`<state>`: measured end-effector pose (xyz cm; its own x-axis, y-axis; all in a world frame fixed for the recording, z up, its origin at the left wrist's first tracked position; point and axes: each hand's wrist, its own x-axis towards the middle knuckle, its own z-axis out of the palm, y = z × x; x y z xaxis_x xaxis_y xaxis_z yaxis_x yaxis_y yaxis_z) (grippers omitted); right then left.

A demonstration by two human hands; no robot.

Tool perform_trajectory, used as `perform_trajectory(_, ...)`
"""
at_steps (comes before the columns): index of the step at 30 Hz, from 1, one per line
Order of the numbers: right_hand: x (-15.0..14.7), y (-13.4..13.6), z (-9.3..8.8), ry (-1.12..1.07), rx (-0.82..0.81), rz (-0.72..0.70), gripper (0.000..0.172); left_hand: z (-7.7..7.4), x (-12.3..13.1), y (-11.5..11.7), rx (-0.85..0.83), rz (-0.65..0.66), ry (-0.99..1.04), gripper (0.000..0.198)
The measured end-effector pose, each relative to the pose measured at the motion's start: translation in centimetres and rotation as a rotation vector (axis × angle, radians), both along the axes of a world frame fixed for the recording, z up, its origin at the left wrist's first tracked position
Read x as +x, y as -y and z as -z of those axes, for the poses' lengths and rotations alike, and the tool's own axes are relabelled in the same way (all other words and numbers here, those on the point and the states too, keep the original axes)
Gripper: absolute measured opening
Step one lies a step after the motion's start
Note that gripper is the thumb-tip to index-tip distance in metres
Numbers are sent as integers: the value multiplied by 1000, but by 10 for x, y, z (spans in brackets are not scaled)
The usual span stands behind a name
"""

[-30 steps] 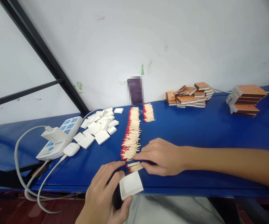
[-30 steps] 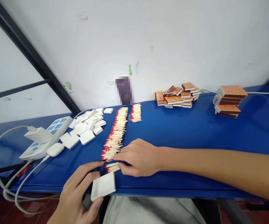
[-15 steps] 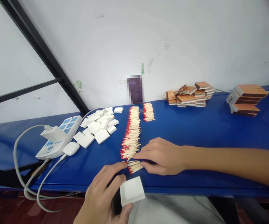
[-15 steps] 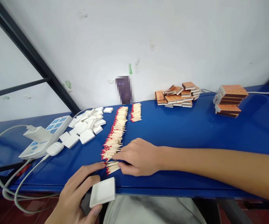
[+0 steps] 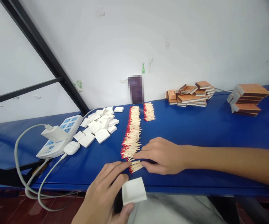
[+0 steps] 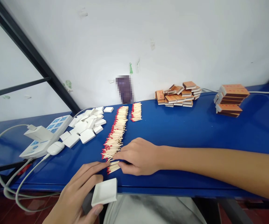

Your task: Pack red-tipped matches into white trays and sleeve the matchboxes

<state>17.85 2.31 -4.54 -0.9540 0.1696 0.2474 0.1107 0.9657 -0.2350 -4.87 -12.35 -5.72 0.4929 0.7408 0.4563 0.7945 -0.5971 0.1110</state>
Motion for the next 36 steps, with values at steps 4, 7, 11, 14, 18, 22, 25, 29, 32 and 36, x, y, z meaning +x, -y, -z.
perform_trajectory(4, 0, 0, 0, 8, 12, 3, 30, 0, 0, -1, -9, -5, -1, 29)
perform_trajectory(7, -1, 0, 0, 8, 16, -2, 30, 2, -1, -3, 8, -13, 7, 28)
perform_trajectory(11, 0, -1, 0, 9, 10, -11, 28, 5, -2, -3, 16, -25, 9, 28)
perform_trajectory(14, 0, 0, -1, -1, -2, -11, 27, 5, -2, -2, 16, -31, 14, 27)
perform_trajectory(18, 0, 1, -2, 10, 10, -2, 25, 4, 0, -2, 20, -43, 17, 27)
perform_trajectory(22, 0, 0, -1, 3, 25, -18, 25, 4, 1, -4, 31, -54, 15, 26)
perform_trajectory(25, 1, 0, 0, -10, 23, -21, 26, 5, 0, -4, 35, -51, 9, 27)
perform_trajectory(29, 1, 0, -1, -15, 22, -26, 28, 7, 0, -3, 48, -50, 33, 27)
perform_trajectory(32, 0, 1, -2, -25, 29, -13, 30, 8, 1, -2, 45, -66, 74, 27)
perform_trajectory(36, 0, 1, -2, -18, 29, -2, 29, 7, 2, -3, 30, -91, 84, 24)
